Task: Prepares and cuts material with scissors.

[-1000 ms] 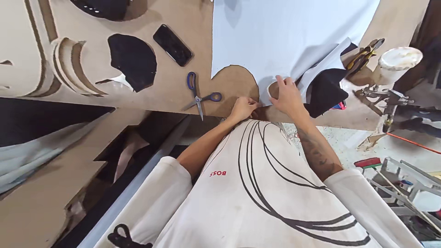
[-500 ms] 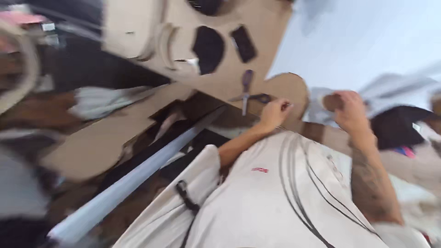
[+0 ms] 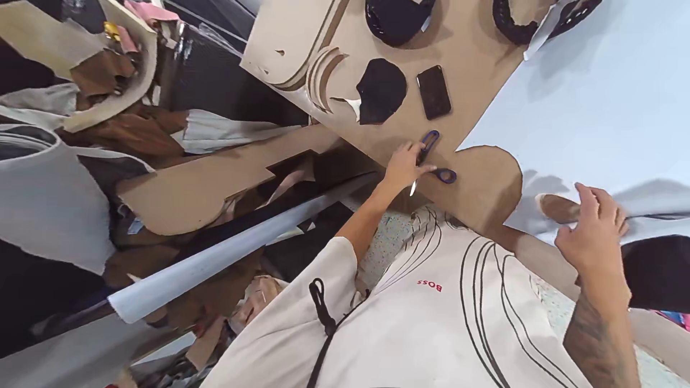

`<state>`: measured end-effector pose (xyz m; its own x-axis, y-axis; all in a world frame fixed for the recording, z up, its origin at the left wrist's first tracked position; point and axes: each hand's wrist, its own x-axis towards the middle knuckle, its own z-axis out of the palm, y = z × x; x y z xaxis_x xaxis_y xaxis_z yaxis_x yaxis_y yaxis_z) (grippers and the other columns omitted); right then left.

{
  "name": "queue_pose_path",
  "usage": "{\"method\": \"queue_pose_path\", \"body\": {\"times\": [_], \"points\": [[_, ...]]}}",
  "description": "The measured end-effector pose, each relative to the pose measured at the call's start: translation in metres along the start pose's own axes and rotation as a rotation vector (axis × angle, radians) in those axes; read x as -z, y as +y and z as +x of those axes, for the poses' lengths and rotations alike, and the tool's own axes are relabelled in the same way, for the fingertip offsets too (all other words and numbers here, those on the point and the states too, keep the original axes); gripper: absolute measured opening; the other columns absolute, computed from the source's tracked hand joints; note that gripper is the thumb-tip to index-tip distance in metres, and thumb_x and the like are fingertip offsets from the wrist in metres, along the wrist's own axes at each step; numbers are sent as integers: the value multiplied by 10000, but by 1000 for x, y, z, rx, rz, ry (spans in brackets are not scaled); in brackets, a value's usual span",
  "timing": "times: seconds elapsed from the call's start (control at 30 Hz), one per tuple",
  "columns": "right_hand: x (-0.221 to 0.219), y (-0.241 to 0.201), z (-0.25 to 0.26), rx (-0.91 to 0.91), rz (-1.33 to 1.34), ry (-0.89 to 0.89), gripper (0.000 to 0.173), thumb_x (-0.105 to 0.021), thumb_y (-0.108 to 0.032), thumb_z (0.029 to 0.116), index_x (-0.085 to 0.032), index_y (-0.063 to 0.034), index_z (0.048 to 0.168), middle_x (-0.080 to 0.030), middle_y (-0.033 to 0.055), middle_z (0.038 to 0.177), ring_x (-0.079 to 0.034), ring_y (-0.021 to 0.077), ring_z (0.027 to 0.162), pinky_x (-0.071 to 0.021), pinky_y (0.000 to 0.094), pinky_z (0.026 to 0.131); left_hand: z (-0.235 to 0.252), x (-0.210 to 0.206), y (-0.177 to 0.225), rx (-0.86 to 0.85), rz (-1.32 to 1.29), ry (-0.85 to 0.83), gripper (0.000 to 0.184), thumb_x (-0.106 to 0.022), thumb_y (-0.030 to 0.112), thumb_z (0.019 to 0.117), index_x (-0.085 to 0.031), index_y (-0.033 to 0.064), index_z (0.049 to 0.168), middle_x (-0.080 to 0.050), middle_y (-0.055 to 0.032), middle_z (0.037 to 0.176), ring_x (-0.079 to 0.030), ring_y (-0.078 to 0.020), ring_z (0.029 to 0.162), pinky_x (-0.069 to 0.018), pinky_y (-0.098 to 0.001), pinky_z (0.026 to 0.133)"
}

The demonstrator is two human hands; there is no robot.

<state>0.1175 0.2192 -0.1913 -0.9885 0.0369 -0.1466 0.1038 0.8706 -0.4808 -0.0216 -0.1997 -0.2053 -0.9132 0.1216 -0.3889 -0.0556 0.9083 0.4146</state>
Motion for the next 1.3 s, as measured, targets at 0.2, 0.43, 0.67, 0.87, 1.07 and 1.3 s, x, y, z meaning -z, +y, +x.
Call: {"method": "queue_pose_path", "body": {"times": [0.2, 0.43, 0.67, 0.87, 1.07, 1.3], "points": [[26, -50, -45, -130, 226, 94, 504, -651, -151, 966, -539, -89, 1454, -645, 146, 1321, -646, 254, 1190, -563, 459, 991, -18, -35, 38, 0, 27, -71, 671, -745, 235, 934, -432, 142, 1519, -625, -202, 1353, -647, -408, 1182, -537, -631, 979], [-1, -72, -51, -27, 276, 100, 470, -704, -276, 968, -606, -127, 1403, -590, 124, 1403, -616, 244, 1239, -559, 434, 1009, -21, -55, 90, -396, 151, -229, 514, -654, 105, 971, -507, -1, 1452, -518, -282, 1428, -525, -460, 1324, -484, -601, 1071], [-11, -68, -73, 27, 63, 166, 385, -599, -223, 1016, -633, -22, 1342, -605, 178, 1411, -580, 338, 1312, -495, 467, 1090, -34, -26, 193, -725, 113, -793, 301, -555, 94, 1031, -661, 61, 1310, -651, -167, 1259, -634, -324, 1170, -500, -548, 1037], [14, -58, -141, -374, 80, 148, 428, -719, -301, 946, -656, -94, 1316, -694, 134, 1242, -685, 256, 1135, -578, 417, 979, -52, -60, 267, -930, 216, -884, 277, -596, 198, 1033, -687, 82, 1268, -710, -195, 1157, -683, -385, 1081, -525, -647, 957], [-9, -16, -203, -661, 995, 267, 215, -760, -126, 902, -701, 35, 1031, -720, 135, 883, -702, 208, 794, -603, 431, 773, 2, -97, 290, -1026, 16, -388, 919, -766, 553, 830, -432, 68, 1536, -443, -298, 1522, -420, -534, 1396, -349, -716, 1119], [16, 9, -169, -527, 577, 639, 203, -778, -141, 846, -735, 24, 956, -669, 147, 1232, -630, 224, 1159, -541, 408, 1006, 20, -167, 229, -893, -148, -312, 1127, -789, 628, 737, -306, 93, 1604, -347, -256, 1609, -318, -457, 1496, -310, -623, 1201]]}}
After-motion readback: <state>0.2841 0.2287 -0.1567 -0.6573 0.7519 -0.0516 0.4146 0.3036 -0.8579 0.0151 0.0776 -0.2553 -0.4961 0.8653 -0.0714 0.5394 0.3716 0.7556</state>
